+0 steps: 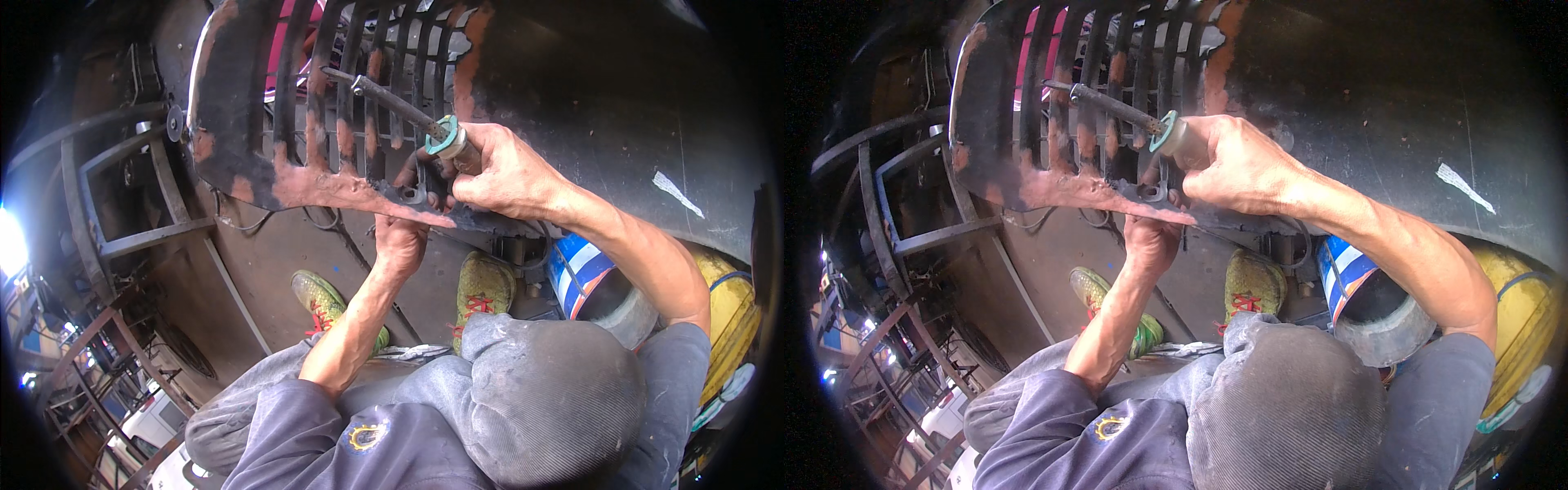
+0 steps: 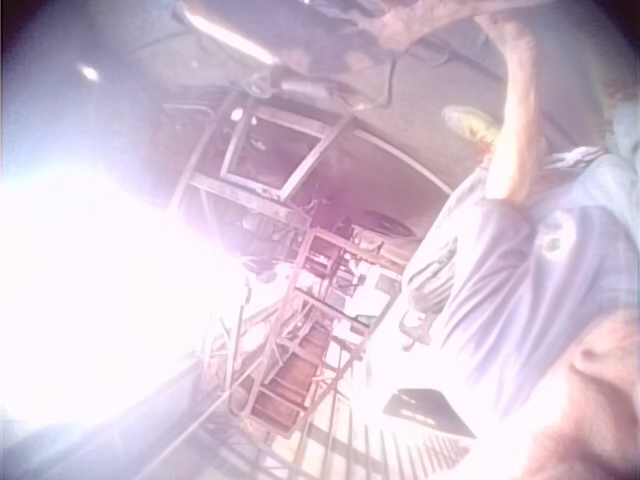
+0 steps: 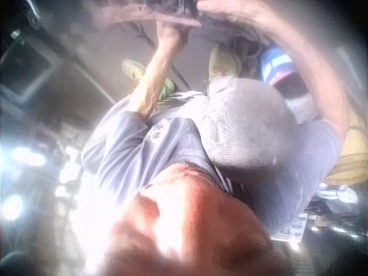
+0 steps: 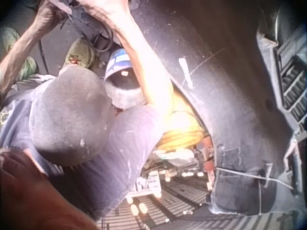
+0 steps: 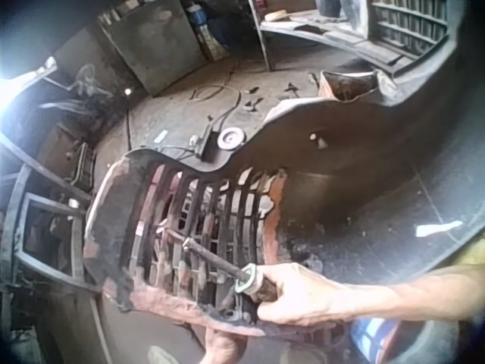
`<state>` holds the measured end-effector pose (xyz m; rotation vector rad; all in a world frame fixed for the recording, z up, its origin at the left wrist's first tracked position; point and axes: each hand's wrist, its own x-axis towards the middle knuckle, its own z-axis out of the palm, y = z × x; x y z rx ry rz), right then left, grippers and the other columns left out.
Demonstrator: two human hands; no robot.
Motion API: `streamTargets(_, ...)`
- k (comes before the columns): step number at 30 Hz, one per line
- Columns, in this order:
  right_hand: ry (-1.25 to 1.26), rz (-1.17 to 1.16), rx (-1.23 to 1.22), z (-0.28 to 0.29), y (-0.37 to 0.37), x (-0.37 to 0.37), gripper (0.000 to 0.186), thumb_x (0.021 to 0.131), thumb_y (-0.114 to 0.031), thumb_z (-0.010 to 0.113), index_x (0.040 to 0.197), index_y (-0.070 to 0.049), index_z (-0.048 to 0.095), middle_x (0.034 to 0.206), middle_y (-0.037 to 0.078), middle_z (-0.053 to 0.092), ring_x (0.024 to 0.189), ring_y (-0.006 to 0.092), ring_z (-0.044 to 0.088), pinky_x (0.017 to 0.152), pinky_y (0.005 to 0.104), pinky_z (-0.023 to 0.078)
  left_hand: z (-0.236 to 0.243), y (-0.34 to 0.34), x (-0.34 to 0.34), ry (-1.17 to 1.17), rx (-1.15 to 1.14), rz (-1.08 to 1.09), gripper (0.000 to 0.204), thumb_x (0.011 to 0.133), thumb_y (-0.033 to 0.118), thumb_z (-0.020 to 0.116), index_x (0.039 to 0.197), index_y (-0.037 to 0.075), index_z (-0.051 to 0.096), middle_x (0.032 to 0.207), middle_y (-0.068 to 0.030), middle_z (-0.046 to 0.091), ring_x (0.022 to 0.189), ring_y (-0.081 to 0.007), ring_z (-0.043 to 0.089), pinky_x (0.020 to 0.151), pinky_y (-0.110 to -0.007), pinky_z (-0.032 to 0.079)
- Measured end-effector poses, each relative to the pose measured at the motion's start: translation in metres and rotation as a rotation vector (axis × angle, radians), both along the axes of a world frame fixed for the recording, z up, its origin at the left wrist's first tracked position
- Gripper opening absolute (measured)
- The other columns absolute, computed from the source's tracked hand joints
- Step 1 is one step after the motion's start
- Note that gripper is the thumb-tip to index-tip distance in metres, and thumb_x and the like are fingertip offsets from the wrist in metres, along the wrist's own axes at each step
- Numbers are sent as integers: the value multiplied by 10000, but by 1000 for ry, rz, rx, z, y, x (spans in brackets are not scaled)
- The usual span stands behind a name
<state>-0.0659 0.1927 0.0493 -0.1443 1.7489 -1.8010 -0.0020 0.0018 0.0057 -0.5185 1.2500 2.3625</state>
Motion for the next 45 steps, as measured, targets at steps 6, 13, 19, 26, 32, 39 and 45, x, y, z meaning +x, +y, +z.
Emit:
streamTargets(6,-71,-85,26,6,4,-1,311,818,-32,590,1124,12,627,856,26,630,720,89,597,679,260,513,-6,-4,1,-13,50,27,603,857,-72,542,1435,-4,384,1159,-117,602,904,-191,663,827,-340,624)
streamTargets(13,-35,-87,38,9,0,4,272,829,-84,624,1090,-17,659,933,90,727,835,123,664,781,304,526,-10,-4,2,-11,91,46,545,859,-69,543,1388,-33,415,1129,-118,608,916,-209,674,806,-338,635)
streamTargets(19,-27,-56,-100,10,-8,7,246,815,24,576,1050,0,645,910,30,673,849,92,603,803,300,513,-10,-4,4,51,55,20,609,858,7,617,1424,-8,392,1236,-105,589,1047,-199,647,813,-327,627)
streamTargets(26,-51,5,-41,12,-2,14,293,801,-83,611,1085,-34,664,906,39,695,844,109,604,801,311,497,-2,2,1,21,27,35,668,853,-25,672,1445,-34,362,1246,-128,591,1006,-218,666,771,-305,633)
streamTargets(32,-69,-15,-5,23,-2,12,301,782,6,569,1067,5,665,929,44,679,880,111,615,826,296,509,-7,-1,3,66,30,-3,707,872,30,689,1471,-24,317,1156,-121,639,947,-187,673,767,-297,626)
streamTargets(39,-64,-17,-13,19,-3,13,325,773,5,562,1081,9,665,932,54,683,881,113,620,837,297,512,-7,-5,2,50,-15,-28,629,882,24,668,1436,-14,374,1105,-76,632,931,-159,657,765,-281,599)
streamTargets(45,-18,-31,39,16,-3,12,330,770,4,556,1084,20,658,941,65,692,880,113,626,831,302,515,-5,-6,0,25,-50,-38,522,905,44,654,1380,-3,441,1088,-47,622,905,-131,646,785,-278,587)
